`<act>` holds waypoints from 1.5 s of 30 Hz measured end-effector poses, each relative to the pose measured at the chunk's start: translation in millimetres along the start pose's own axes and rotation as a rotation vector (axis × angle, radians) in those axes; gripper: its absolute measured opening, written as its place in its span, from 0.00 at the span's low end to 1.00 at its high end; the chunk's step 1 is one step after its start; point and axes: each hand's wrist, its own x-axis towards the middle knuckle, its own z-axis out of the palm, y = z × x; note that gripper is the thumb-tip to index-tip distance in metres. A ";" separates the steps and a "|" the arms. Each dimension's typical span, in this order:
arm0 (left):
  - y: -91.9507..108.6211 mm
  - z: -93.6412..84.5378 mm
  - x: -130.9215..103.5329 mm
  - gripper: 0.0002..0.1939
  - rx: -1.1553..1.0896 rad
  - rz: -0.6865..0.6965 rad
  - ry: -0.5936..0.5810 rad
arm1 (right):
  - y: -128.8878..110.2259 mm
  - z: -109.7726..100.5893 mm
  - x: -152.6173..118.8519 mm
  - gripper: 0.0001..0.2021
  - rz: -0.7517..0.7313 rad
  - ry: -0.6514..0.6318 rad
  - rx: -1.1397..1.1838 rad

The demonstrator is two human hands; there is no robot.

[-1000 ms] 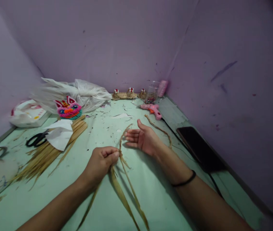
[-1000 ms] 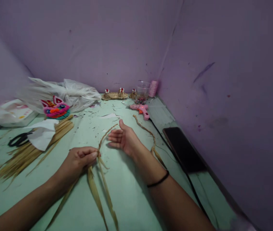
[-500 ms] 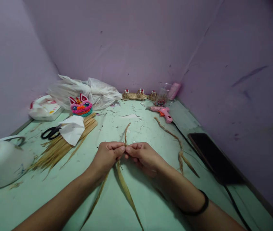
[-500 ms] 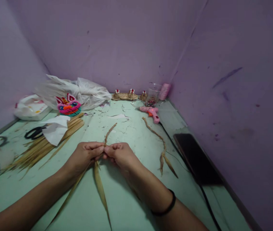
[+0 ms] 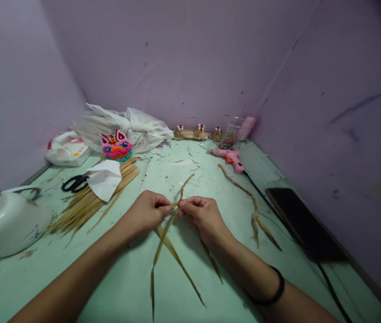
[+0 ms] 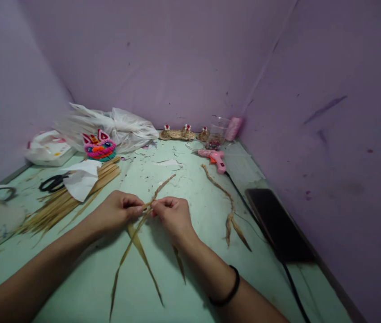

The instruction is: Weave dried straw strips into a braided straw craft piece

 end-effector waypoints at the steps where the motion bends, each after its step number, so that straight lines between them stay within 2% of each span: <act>1: 1.4 -0.4 -1.3 0.10 0.061 -0.003 0.051 | 1.8 -0.1 1.0 0.06 -0.015 0.014 -0.018; 4: 6.4 6.8 -10.1 0.11 0.196 0.001 0.139 | 4.9 1.9 1.9 0.06 -0.036 0.046 -0.024; 7: 8.0 23.7 -22.3 0.13 0.390 0.095 0.171 | 2.9 6.4 -1.4 0.05 -0.014 0.073 0.043; 10: 6.2 40.6 -31.0 0.11 0.632 0.144 0.174 | -2.2 10.1 -6.5 0.04 0.045 0.088 0.110; 13: 5.5 47.2 -33.2 0.12 0.751 0.137 0.152 | -5.0 10.8 -8.9 0.03 0.089 0.084 0.158; 15: 7.4 43.6 -31.8 0.11 0.650 0.184 0.130 | -4.2 9.9 -8.2 0.05 0.086 0.051 0.181; 17: 11.1 35.2 -28.5 0.10 0.403 0.207 0.177 | -1.9 8.9 -6.8 0.06 0.072 0.019 0.190; 18: 13.1 30.1 -26.2 0.09 0.251 0.165 0.231 | -0.6 8.6 -6.2 0.06 0.061 0.013 0.183; 20: 16.2 20.6 -20.6 0.13 -0.046 -0.032 0.294 | 1.6 8.8 -6.1 0.06 0.045 0.005 0.149; 21: 16.6 17.0 -17.6 0.16 -0.185 -0.146 0.265 | 2.4 9.2 -6.5 0.06 0.039 -0.006 0.128; 22: 16.1 14.2 -14.6 0.17 -0.312 -0.235 0.185 | 2.9 9.8 -7.2 0.06 0.032 -0.026 0.115; 25: 9.8 10.7 -7.3 0.07 -0.542 -0.327 -0.090 | 4.1 10.8 -8.7 0.06 0.022 -0.111 0.130; 27: 4.3 9.7 -4.3 0.06 -0.541 -0.333 -0.141 | 4.7 10.0 -7.9 0.06 0.015 -0.148 0.107; 30: -1.0 6.1 -1.8 0.07 -0.457 -0.328 -0.138 | 5.0 6.7 -4.5 0.06 -0.028 -0.149 0.004; 37: -0.3 -1.4 1.0 0.10 -0.399 -0.293 -0.224 | 0.4 3.7 -2.2 0.06 -0.040 -0.192 -0.013; 39: 0.4 1.1 1.3 0.10 -0.349 -0.217 -0.182 | 0.1 4.4 -2.6 0.06 -0.054 -0.167 -0.048; 42: 0.5 6.9 1.7 0.09 -0.261 -0.092 -0.057 | -1.1 2.7 -1.8 0.07 -0.103 -0.137 -0.174; 45: -1.3 11.0 2.2 0.08 -0.228 -0.077 0.043 | -5.6 -3.0 0.6 0.08 -0.210 -0.102 -0.411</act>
